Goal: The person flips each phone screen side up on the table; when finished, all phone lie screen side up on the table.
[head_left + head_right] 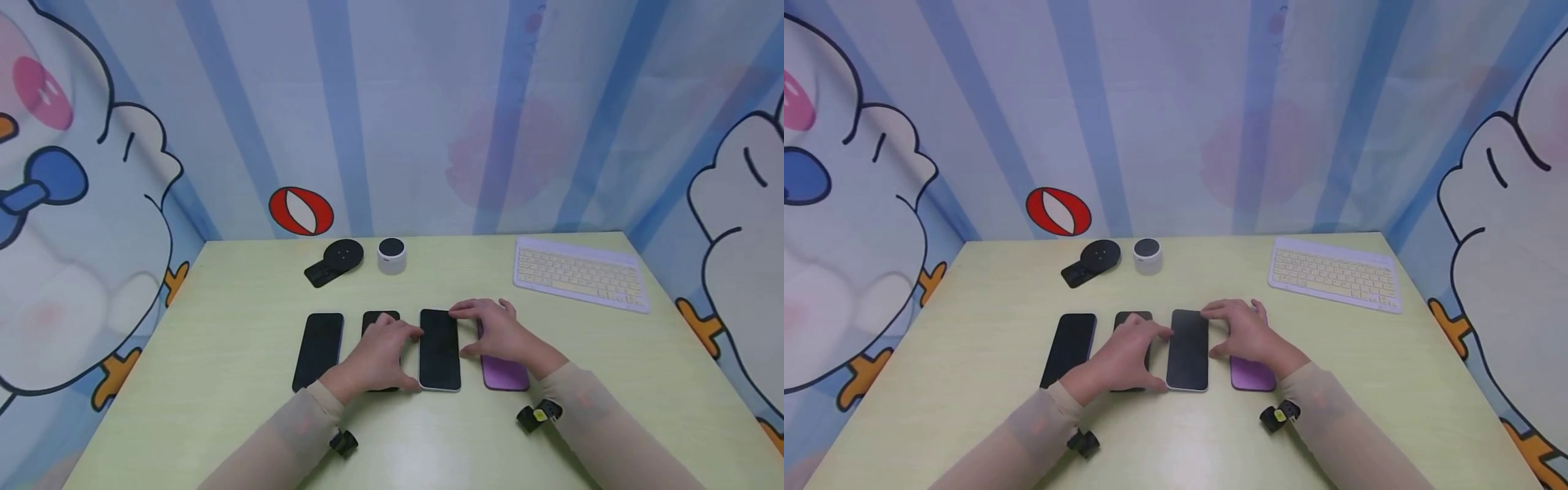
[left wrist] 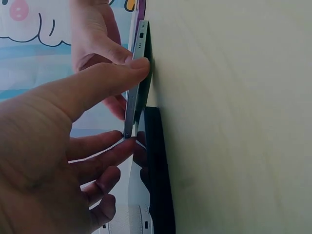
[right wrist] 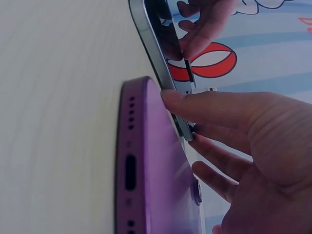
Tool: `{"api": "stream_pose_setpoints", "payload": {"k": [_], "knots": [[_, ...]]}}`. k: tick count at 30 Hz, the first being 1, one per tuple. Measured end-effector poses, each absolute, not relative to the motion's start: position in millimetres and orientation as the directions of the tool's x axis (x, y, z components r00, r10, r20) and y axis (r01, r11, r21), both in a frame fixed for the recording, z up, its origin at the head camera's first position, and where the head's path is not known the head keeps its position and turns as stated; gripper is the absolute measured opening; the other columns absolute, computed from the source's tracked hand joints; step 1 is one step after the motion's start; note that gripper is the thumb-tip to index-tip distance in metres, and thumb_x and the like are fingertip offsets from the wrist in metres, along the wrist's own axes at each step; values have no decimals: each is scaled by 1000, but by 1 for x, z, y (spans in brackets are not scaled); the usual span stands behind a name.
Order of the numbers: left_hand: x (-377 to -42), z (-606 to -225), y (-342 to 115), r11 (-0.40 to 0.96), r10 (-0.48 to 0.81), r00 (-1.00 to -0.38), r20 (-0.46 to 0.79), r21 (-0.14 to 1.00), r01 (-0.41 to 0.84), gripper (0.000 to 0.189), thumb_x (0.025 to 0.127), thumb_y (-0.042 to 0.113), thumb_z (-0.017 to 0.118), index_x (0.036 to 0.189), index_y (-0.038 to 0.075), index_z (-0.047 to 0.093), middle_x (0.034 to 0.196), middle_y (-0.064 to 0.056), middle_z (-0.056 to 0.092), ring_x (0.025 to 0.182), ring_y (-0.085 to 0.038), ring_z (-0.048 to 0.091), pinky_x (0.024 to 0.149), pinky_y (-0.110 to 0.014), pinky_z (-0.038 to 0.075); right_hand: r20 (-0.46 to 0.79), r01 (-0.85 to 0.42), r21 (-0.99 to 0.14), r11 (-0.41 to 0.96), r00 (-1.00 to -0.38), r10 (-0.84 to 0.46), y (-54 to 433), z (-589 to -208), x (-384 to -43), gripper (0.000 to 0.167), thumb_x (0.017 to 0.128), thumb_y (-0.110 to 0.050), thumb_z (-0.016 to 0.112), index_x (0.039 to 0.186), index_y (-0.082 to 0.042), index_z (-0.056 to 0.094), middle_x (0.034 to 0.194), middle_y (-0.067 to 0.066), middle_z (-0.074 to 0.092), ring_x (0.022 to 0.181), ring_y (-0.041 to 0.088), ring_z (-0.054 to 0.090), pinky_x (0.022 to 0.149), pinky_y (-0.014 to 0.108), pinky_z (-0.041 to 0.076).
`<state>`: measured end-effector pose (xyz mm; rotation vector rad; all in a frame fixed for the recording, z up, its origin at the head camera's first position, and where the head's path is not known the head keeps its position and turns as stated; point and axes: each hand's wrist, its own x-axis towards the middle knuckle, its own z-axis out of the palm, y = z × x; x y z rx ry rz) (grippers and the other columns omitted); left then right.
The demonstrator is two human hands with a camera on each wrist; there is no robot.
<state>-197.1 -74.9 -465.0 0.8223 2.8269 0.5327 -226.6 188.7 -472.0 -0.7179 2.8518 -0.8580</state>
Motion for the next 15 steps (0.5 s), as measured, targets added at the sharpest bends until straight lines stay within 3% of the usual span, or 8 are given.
{"api": "stream_pose_setpoints", "payload": {"k": [6,15], "knots": [[-196,-465,-72,803,545,-837,-48,316,505,83,69,50,93,138,15,64,137,-2,63,120,-24,45,104,-43,41,73,-431,-535,726,-880,-469,190,-474,-227,69,71,-18,93,135,-8,68,141,11,64,137,40,52,112,78,9],[-192,-461,-72,811,535,-842,-69,321,489,87,72,54,90,144,15,60,141,-4,60,125,-26,45,106,-45,43,114,-439,-574,691,-879,-463,199,-472,-220,67,76,-15,90,138,-10,66,146,11,61,141,38,50,115,75,12]]}}
